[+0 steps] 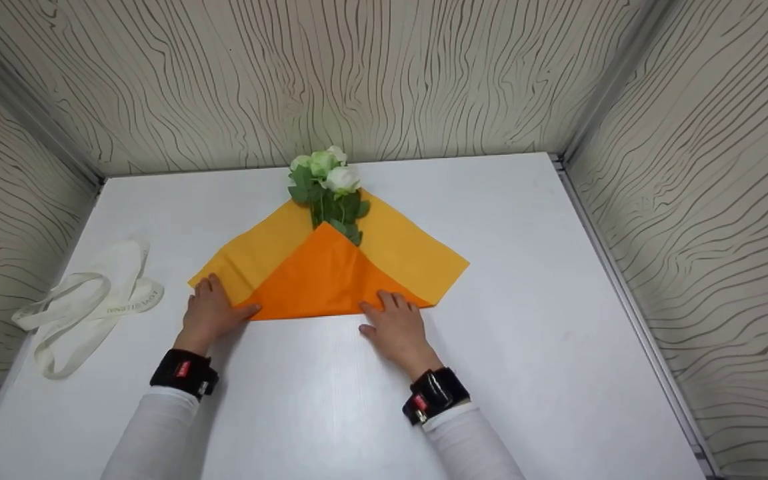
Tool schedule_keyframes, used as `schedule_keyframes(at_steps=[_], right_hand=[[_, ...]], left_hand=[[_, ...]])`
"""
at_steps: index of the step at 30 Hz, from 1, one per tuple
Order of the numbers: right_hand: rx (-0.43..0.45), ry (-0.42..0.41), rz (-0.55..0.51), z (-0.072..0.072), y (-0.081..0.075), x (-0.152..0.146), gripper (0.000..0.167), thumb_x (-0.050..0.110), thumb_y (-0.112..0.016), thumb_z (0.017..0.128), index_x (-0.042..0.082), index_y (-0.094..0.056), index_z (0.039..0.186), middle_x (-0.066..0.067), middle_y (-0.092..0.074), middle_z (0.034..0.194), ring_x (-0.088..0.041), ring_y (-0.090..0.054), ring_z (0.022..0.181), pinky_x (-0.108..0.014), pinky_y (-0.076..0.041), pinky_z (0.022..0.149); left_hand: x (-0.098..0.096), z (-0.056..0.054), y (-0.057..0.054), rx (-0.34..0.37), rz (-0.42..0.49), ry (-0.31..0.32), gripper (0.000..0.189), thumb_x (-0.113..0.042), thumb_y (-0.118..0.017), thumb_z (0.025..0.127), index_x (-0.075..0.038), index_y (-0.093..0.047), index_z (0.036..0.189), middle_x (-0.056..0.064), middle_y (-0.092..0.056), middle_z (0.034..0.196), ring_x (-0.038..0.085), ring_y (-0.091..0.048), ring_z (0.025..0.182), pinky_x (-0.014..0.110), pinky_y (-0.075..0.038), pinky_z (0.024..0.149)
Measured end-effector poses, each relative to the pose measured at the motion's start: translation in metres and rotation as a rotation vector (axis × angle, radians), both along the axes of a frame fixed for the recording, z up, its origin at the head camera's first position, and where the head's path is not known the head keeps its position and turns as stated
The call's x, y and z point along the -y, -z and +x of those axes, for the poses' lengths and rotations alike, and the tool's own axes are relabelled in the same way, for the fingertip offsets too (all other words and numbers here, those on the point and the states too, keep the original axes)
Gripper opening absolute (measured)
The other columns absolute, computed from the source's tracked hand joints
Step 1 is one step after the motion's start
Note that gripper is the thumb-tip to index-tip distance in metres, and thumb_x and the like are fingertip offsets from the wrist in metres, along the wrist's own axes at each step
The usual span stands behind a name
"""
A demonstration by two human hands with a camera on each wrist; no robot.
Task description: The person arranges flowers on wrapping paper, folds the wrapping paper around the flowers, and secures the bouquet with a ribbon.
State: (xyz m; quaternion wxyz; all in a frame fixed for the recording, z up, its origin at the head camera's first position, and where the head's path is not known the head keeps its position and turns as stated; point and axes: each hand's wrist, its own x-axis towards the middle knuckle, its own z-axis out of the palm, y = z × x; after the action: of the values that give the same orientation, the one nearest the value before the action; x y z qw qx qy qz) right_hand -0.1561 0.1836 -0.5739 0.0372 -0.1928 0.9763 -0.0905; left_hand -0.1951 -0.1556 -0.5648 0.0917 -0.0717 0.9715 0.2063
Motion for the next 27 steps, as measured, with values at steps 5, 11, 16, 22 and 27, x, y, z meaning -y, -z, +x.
schedule_keyframes(at_steps=[5,11,16,22,27], right_hand=[[0.011,0.006,-0.002,0.0,0.0,0.001,0.049,0.048,-0.048,0.086,0.03,-0.044,0.131,-0.01,-0.035,0.134,-0.03,-0.031,0.119,-0.049,-0.025,0.096],[-0.001,0.004,0.001,0.001,0.001,0.0,0.049,0.047,-0.049,0.086,0.029,-0.044,0.131,-0.011,-0.036,0.133,-0.03,-0.031,0.119,-0.049,-0.026,0.095],[-0.01,-0.003,0.007,0.001,0.002,0.0,0.049,0.047,-0.049,0.086,0.029,-0.044,0.131,-0.012,-0.036,0.133,-0.031,-0.031,0.12,-0.049,-0.027,0.095],[-0.013,-0.003,0.002,0.001,0.003,0.0,0.049,0.047,-0.049,0.086,0.029,-0.044,0.131,-0.012,-0.036,0.133,-0.031,-0.031,0.12,-0.049,-0.026,0.095],[-0.015,-0.007,-0.002,0.001,0.003,0.0,0.049,0.047,-0.049,0.086,0.029,-0.043,0.132,-0.011,-0.035,0.134,-0.031,-0.03,0.12,-0.049,-0.026,0.095]], left_hand=[[0.0,0.001,-0.003,-0.024,-0.018,0.016,0.096,-0.053,-0.063,0.073,0.016,-0.026,0.128,0.032,-0.026,0.13,0.043,-0.026,0.12,0.052,-0.015,0.101],[-0.001,0.006,-0.003,-0.116,-0.047,0.056,0.04,-0.023,-0.052,0.087,0.014,-0.053,0.101,0.027,-0.043,0.111,0.038,-0.043,0.102,0.05,-0.032,0.091],[-0.003,0.009,-0.002,-0.213,-0.006,0.044,0.026,-0.006,-0.04,0.091,0.013,-0.056,0.099,0.029,-0.043,0.113,0.039,-0.045,0.101,0.045,-0.037,0.087],[-0.002,0.011,-0.005,-0.228,0.251,-0.068,0.038,-0.015,-0.032,0.096,0.007,-0.042,0.125,0.033,-0.024,0.132,0.042,-0.035,0.117,0.048,-0.03,0.095],[-0.004,0.007,-0.009,-0.355,0.509,-0.202,0.052,-0.017,-0.039,0.094,-0.007,-0.019,0.141,0.024,-0.007,0.143,0.034,-0.014,0.13,0.045,-0.018,0.102]])
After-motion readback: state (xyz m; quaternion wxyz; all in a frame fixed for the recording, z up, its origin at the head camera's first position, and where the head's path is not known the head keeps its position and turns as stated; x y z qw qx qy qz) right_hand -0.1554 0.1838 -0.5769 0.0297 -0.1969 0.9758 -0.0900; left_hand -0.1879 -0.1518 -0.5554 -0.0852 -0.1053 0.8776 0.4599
